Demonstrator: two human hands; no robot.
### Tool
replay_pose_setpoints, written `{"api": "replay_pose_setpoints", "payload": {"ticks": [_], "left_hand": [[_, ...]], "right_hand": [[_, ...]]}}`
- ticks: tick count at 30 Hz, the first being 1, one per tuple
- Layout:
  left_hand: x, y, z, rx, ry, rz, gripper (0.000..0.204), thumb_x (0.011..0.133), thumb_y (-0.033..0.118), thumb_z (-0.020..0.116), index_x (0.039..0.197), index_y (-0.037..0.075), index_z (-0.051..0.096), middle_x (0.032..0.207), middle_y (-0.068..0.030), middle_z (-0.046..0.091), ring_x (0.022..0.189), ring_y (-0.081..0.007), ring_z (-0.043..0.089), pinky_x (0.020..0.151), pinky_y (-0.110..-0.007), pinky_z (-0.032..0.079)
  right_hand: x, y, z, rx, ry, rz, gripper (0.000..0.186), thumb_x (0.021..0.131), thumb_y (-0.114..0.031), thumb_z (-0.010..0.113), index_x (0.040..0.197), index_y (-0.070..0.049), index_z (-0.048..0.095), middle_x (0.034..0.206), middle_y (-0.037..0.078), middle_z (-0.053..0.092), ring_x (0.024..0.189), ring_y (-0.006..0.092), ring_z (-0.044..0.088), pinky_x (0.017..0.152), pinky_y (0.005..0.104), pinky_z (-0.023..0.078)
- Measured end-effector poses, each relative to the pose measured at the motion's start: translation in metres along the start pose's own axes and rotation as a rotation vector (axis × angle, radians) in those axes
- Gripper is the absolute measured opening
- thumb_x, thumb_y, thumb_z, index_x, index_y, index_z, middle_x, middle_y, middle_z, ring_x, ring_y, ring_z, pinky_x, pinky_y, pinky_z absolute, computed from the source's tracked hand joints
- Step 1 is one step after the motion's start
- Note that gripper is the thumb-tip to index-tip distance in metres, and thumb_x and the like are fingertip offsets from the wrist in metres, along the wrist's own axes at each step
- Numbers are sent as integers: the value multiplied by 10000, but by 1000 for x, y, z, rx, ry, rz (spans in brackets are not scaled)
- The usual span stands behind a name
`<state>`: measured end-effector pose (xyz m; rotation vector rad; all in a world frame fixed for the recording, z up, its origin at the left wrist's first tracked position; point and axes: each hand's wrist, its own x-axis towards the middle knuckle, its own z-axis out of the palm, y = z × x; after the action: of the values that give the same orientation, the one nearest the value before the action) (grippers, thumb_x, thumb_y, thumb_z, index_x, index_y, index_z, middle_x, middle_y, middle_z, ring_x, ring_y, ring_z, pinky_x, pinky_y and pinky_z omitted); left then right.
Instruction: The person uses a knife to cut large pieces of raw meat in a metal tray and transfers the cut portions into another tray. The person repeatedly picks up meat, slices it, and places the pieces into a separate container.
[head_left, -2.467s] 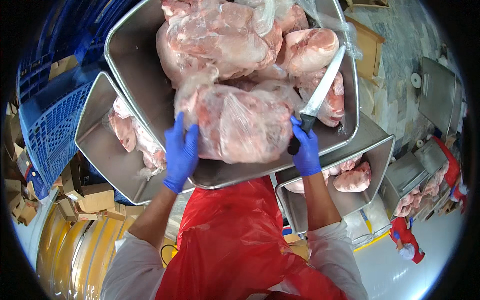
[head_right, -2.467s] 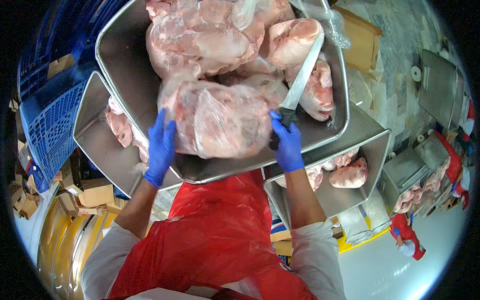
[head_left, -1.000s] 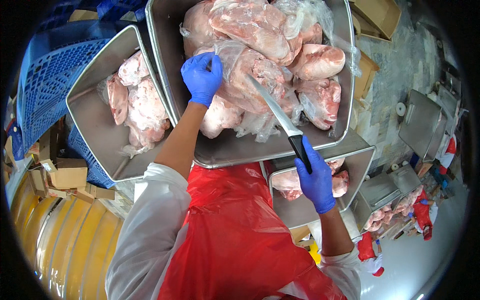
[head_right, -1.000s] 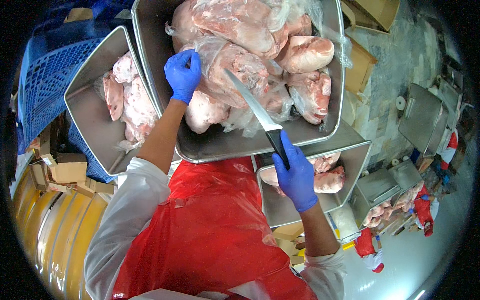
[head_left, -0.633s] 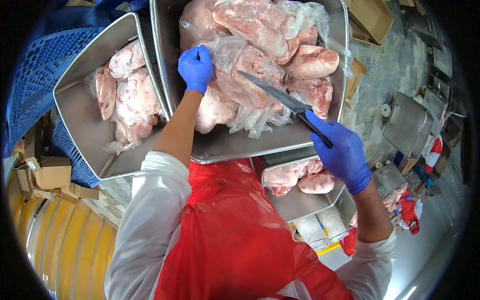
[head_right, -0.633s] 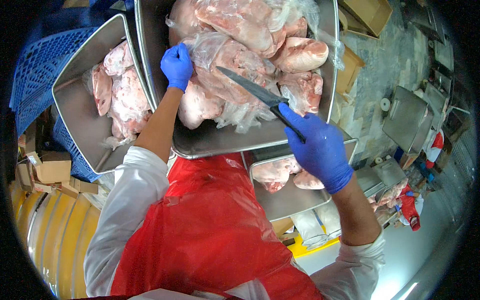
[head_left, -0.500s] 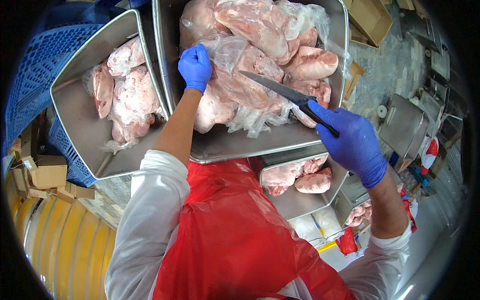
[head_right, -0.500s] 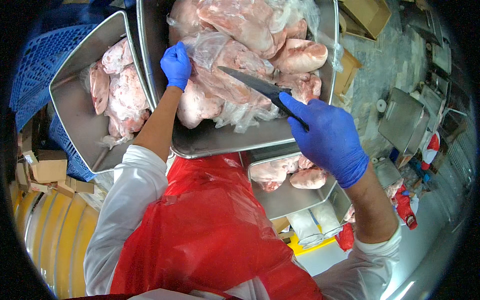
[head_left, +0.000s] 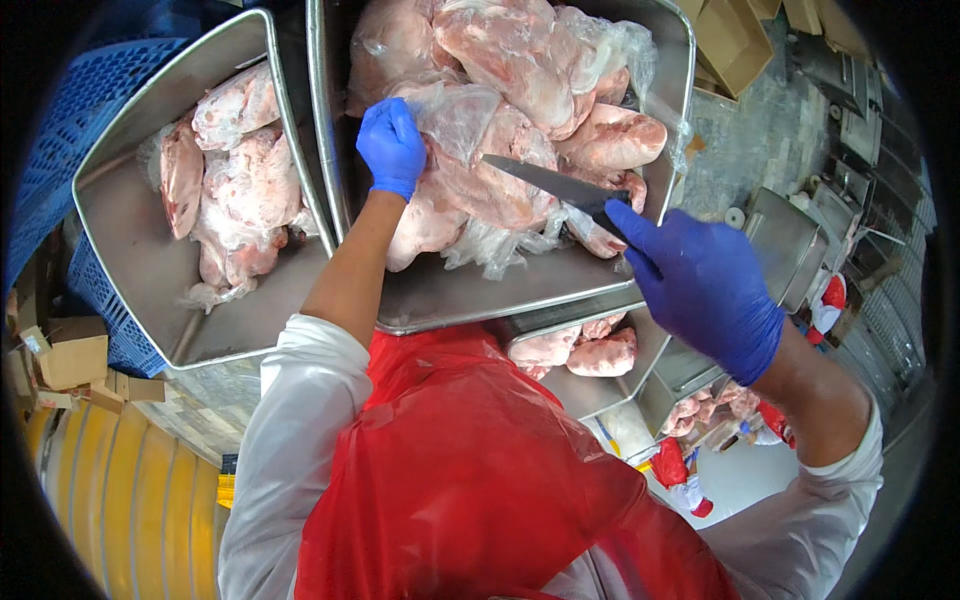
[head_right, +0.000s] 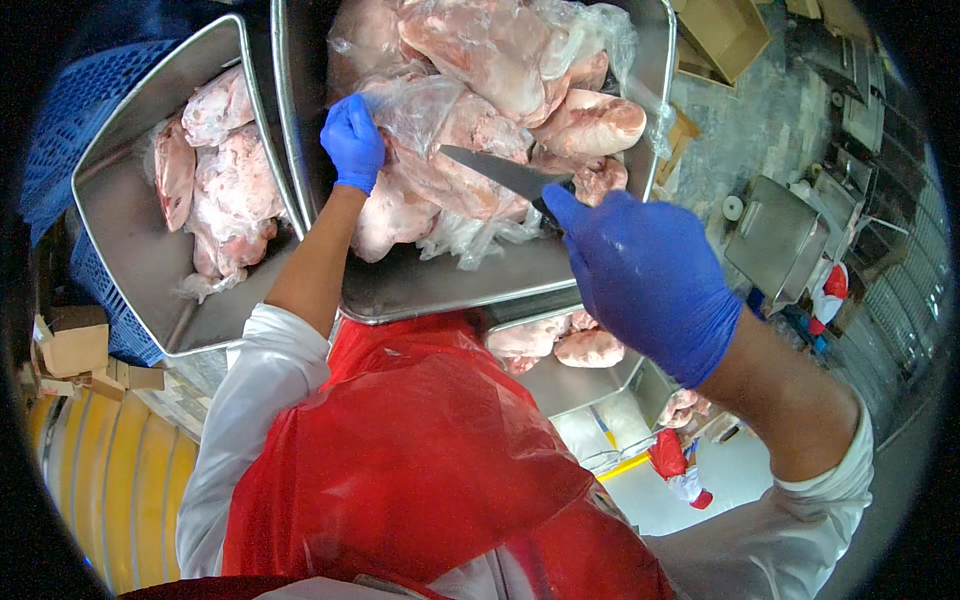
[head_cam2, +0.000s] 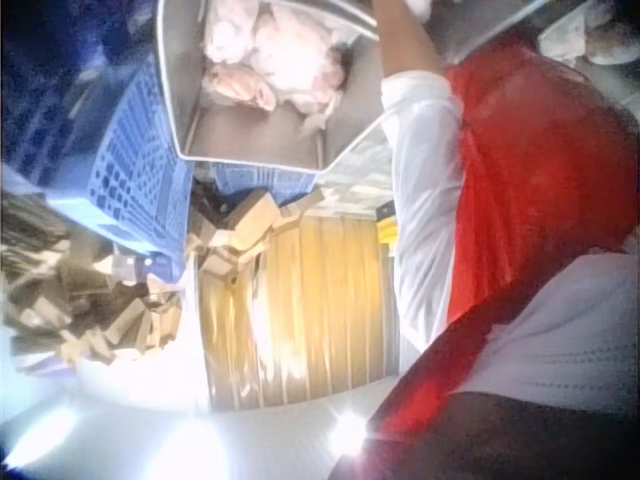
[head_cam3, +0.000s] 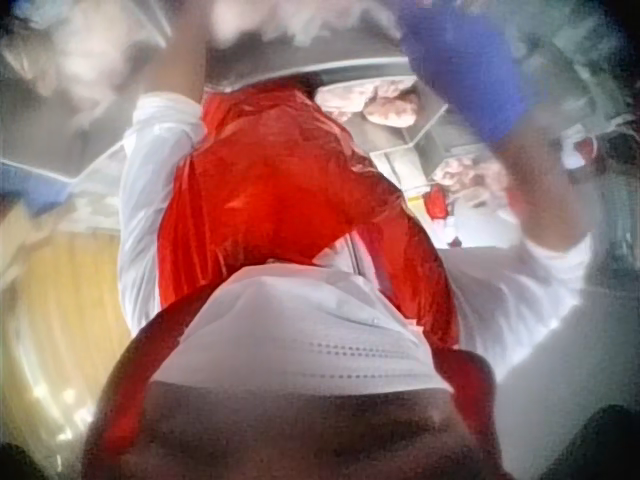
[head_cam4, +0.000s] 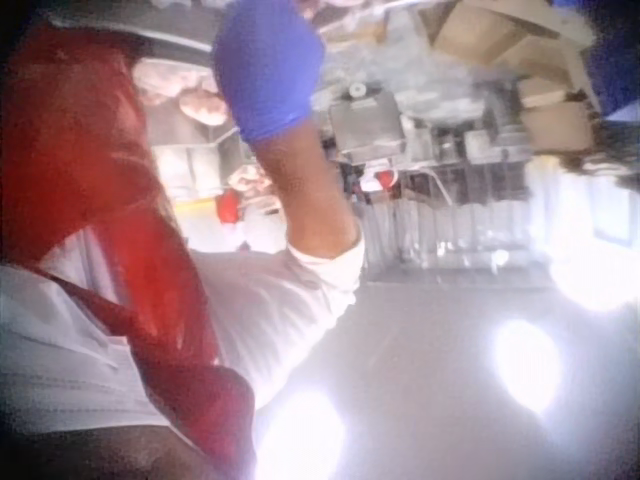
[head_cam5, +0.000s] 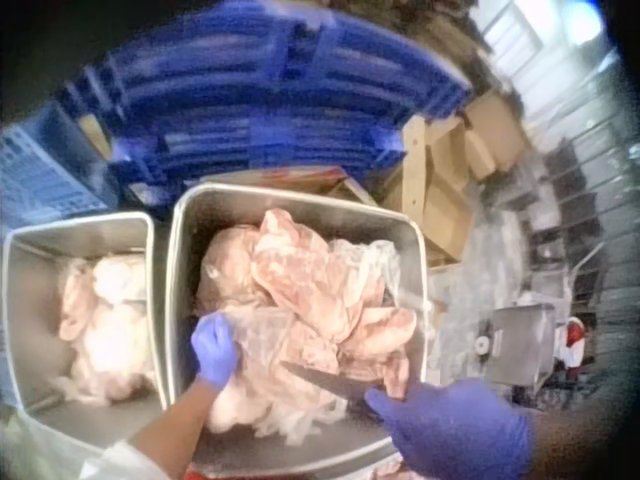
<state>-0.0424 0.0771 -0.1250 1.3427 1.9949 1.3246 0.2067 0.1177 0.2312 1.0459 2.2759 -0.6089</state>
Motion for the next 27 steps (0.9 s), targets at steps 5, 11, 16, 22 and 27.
{"api": "replay_pose_setpoints", "payload": {"ticks": [5, 11, 16, 22, 27], "left_hand": [[6, 6, 1, -46, 1, 45, 301, 975, 142, 512, 726, 2, 608, 754, -198, 642, 758, -399, 628, 706, -481, 506], [5, 4, -1, 62, -53, 70, 296, 975, 150, 486, 737, 4, 587, 765, -205, 639, 754, -414, 613, 697, -490, 494], [5, 0, -1, 55, -72, 68, 313, 980, 154, 473, 721, 8, 573, 755, -213, 627, 748, -423, 609, 695, -499, 490], [7, -10, 2, 122, -94, 80, 325, 990, 167, 472, 732, 9, 589, 759, -234, 630, 732, -435, 613, 666, -517, 484], [5, -16, 7, 43, -54, -8, 420, 1022, 239, 497, 739, -57, 589, 687, -245, 582, 588, -358, 567, 597, -480, 435]], "right_hand": [[0, -13, -1, -76, -173, 75, 556, 900, -208, 673, 1426, -84, 544, 871, 153, 649, 681, 317, 696, 577, 431, 553], [6, -10, 9, -18, -9, 74, 477, 924, -228, 698, 1387, -149, 615, 807, 134, 622, 633, 326, 659, 555, 451, 530], [-20, -1, 73, 129, 117, 216, 471, 937, -231, 706, 1403, -228, 637, 772, 150, 621, 636, 360, 652, 577, 478, 528], [-45, 1, 210, 405, 330, 268, 552, 969, -277, 674, 1504, -269, 540, 814, 183, 623, 634, 384, 653, 557, 491, 527], [-30, -22, 301, 538, 550, 270, 601, 962, -263, 699, 1532, -264, 507, 820, 167, 612, 646, 383, 633, 569, 489, 513]]}}
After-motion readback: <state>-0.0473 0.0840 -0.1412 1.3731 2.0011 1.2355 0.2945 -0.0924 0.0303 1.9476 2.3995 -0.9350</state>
